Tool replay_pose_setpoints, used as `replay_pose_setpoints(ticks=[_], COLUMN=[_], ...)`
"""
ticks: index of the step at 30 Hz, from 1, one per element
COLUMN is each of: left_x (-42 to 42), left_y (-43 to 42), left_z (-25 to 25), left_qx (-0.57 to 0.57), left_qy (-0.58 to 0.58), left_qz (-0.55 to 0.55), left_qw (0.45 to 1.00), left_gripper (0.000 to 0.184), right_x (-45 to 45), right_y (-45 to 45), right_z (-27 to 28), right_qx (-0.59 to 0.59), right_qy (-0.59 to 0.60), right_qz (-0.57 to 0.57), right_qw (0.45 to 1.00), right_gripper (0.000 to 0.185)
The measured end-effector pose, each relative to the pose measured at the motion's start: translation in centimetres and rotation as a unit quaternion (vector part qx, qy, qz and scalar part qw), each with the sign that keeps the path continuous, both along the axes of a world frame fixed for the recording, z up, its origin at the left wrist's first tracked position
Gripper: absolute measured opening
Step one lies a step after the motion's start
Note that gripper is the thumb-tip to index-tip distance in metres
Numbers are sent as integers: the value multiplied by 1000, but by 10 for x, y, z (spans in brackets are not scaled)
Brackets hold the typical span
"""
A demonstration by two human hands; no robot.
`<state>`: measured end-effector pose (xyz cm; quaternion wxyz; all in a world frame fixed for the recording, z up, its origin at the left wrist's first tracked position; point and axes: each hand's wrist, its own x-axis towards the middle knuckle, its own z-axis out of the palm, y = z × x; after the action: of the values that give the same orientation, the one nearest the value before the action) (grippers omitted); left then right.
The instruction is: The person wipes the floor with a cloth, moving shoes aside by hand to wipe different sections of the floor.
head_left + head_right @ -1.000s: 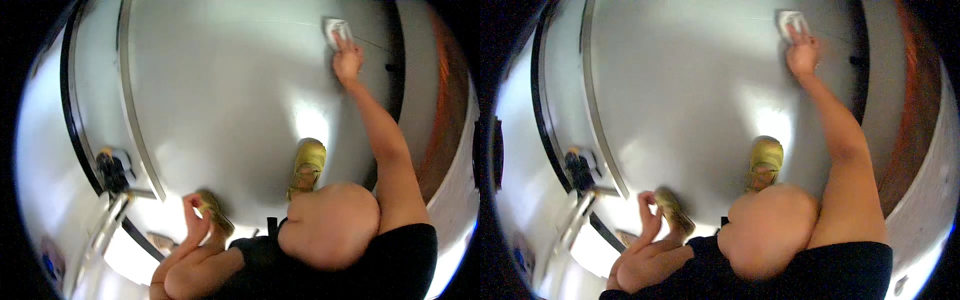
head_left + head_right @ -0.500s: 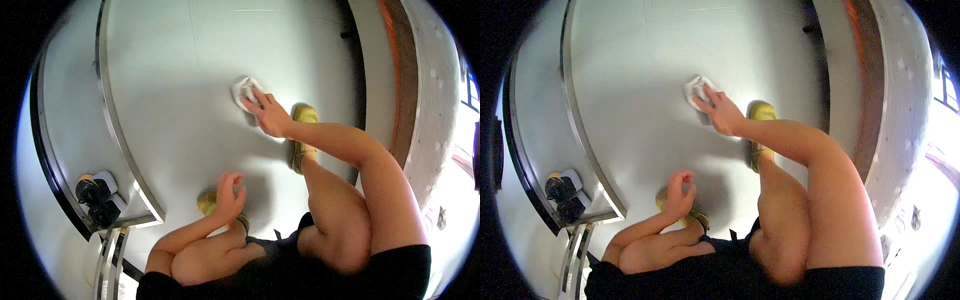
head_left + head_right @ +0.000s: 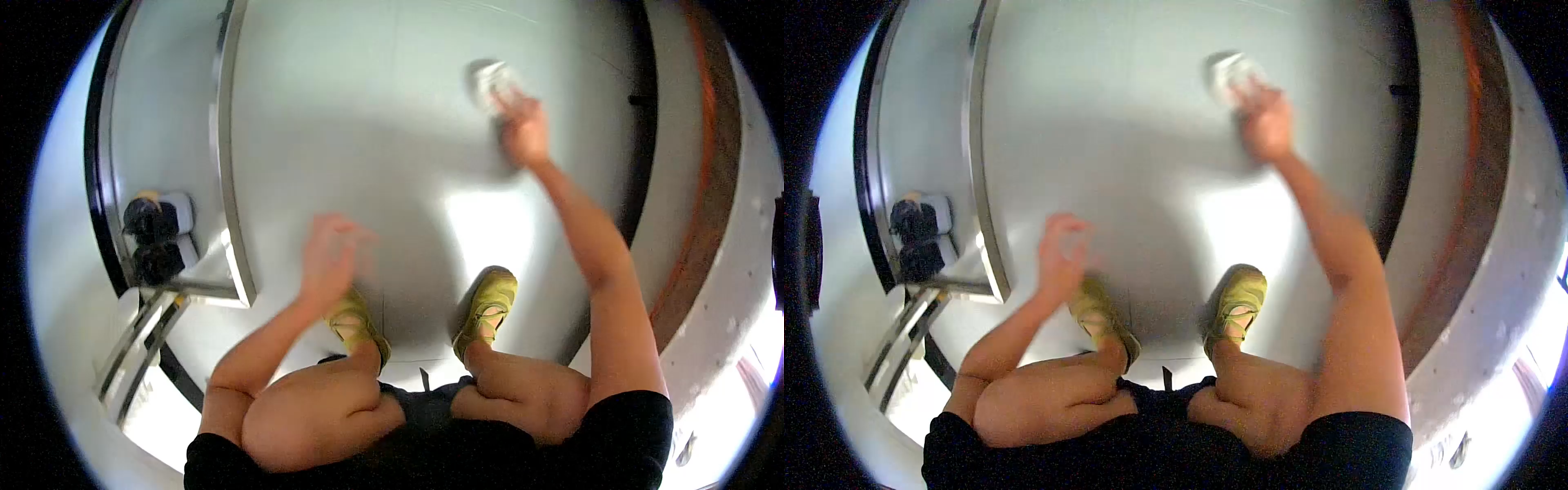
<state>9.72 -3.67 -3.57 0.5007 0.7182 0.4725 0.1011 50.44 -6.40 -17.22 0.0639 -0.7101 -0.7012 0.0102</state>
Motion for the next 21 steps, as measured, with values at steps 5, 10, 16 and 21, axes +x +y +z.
replay_pose_setpoints(ticks=[5,10,16,21], left_x=[-114,-177,-189,-184], left_y=[52,44,40,49], left_z=[-23,-50,-62,-54], left_qx=[238,267,179,186], left_qy=[200,342,414,441], left_qz=[73,147,122,105], left_qw=[948,889,884,872], left_gripper=[37,40,34,27], right_x=[65,-13,-152,-199], right_y=[10,-16,-77,-104], right_z=[13,36,52,55], right_qx=[19,-26,-143,-125], right_qy=[69,99,219,230], right_qz=[-159,-76,190,321], right_qw=[985,992,946,910], right_gripper=[66,68,75,64])
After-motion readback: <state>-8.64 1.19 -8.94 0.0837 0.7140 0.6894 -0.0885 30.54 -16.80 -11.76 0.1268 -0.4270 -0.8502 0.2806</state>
